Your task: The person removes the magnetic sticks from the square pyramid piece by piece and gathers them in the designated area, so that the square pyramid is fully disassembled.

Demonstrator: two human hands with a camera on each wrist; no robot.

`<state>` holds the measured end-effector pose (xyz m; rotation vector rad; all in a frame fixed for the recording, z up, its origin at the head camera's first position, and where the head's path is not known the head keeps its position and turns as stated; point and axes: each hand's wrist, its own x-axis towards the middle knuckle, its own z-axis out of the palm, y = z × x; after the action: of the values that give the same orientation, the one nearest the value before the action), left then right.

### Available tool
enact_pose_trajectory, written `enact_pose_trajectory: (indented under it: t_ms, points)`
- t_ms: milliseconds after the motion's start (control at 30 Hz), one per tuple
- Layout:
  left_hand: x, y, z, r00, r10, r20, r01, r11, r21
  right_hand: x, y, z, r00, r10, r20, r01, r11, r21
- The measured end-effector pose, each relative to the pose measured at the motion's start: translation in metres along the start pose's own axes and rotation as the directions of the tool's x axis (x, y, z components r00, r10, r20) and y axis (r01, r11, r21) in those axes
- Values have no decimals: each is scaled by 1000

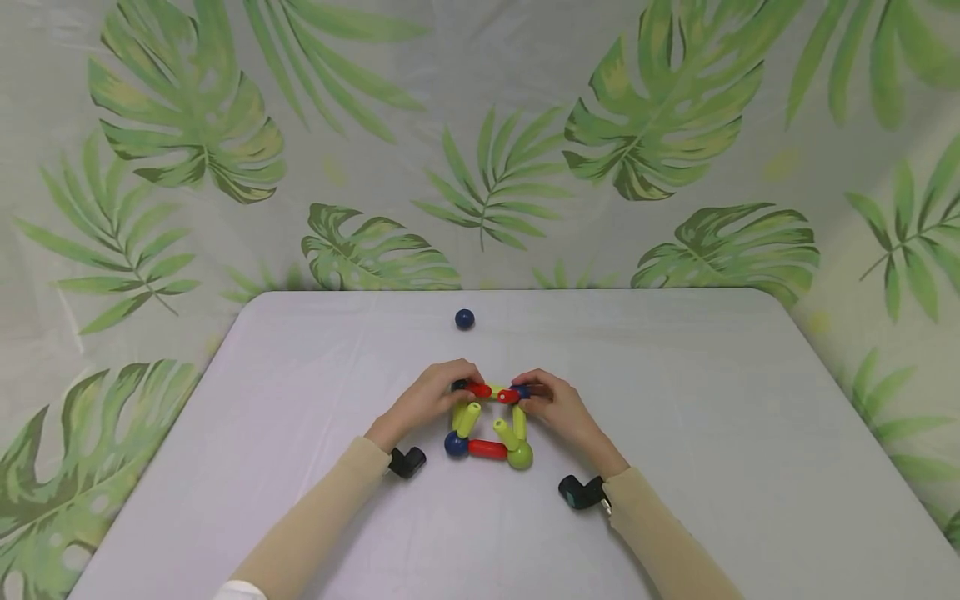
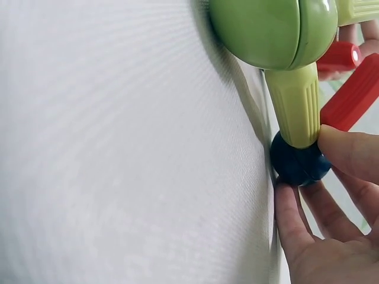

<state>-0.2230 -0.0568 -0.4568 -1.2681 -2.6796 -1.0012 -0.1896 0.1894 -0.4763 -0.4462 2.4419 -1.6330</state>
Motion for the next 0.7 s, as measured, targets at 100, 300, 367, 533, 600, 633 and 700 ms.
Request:
enact_pose_trajectory:
  t_ms: [100,300,367,533,600,633,700]
  points:
    - [2,-1,1,1000,10,-6,-10,1000,-3,-1,0,0,1000,-10,2,10,1000,1]
    - [5,-4,2,999,13,-48,-14,1000,-3,-2,-2,0,1000,-15,1,15,1000,5]
    - [6,-5,2,998,9,-64,-10,1000,-1,-2,-2,0,1000,-15,-5,15,1000,-5]
    - [6,-6,-2,994,-50,-93,44,997,-66,0,0,0,1000,-18,-15,18,999,-27]
    - [4,-10,-6,987,-98,-124,84,990,-111,1,2,1,1000,-15,-17,14,999,-31]
    - [2,-13,-9,981,-128,-145,109,985,-130,1,2,1,1000,-13,-19,12,999,-32]
    - [-1,-22,-15,963,-192,-190,163,973,-161,0,3,1,1000,-12,-19,11,999,-33]
